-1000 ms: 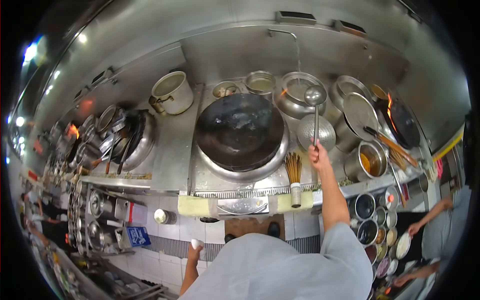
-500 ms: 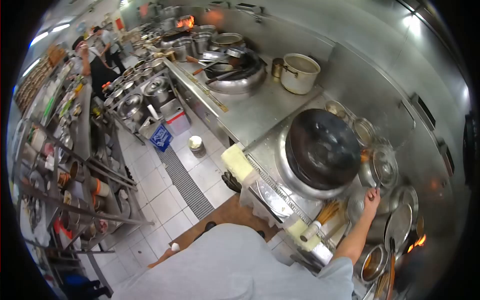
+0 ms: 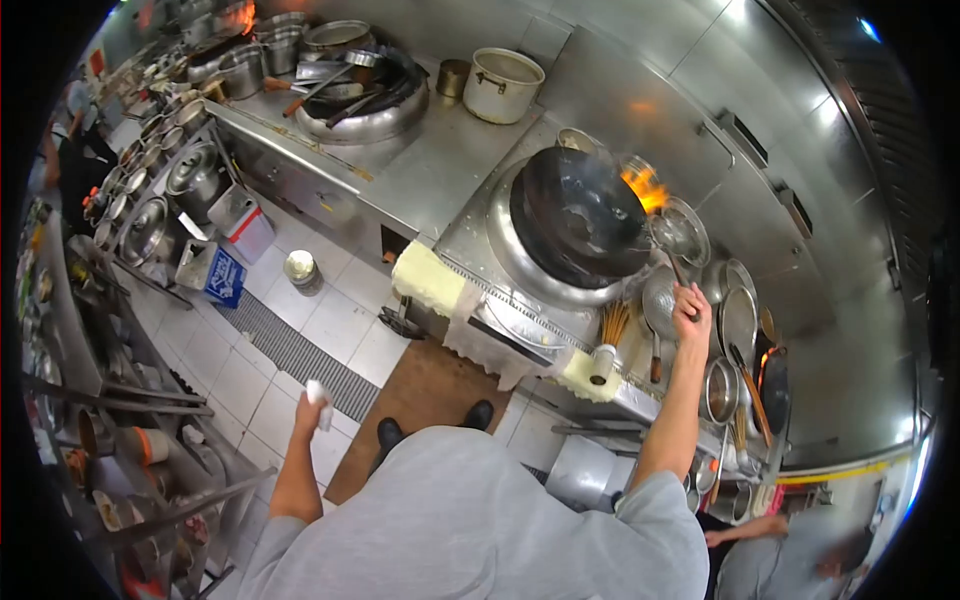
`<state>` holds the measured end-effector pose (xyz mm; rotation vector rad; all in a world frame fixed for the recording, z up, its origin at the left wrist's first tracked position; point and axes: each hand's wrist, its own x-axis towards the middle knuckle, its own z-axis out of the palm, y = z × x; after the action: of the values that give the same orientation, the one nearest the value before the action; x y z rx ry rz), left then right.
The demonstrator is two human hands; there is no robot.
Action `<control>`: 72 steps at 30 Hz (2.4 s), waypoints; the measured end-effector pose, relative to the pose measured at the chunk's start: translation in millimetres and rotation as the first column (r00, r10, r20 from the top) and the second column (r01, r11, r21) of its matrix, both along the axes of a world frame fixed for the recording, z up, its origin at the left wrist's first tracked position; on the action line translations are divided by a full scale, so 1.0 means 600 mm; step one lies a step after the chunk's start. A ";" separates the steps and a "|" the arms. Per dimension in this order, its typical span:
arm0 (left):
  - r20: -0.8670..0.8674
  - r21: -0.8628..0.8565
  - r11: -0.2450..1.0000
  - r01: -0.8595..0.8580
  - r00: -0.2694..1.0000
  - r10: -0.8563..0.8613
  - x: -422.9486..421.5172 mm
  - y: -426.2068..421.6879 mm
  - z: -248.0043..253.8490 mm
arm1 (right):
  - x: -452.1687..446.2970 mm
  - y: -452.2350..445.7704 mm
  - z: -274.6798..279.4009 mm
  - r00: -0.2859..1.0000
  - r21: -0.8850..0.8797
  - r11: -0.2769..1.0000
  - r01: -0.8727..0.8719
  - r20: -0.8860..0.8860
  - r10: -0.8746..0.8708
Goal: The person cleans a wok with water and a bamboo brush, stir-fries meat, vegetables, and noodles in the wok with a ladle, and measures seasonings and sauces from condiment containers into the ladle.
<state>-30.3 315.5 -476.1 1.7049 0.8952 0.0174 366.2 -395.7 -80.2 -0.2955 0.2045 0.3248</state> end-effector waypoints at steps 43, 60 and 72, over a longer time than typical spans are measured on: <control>-0.284 -0.168 0.861 0.481 0.812 -0.509 -0.144 -0.139 0.029 | -0.182 0.038 -0.414 0.981 -0.561 -0.813 -0.158 -0.182 -0.065; 0.256 -0.629 0.759 0.169 0.967 -0.003 0.497 -0.355 0.316 | -0.010 0.040 -0.383 0.960 -0.986 0.095 0.138 0.110 -0.259; -0.076 0.807 0.479 0.344 0.866 -0.495 0.631 -0.285 0.246 | 0.149 0.069 -0.035 0.878 -0.650 -0.697 0.303 -0.095 0.470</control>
<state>348.6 144.8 -328.2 2.7167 0.2720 0.2752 455.7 -354.3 -101.2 -2.7633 -0.1252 0.1503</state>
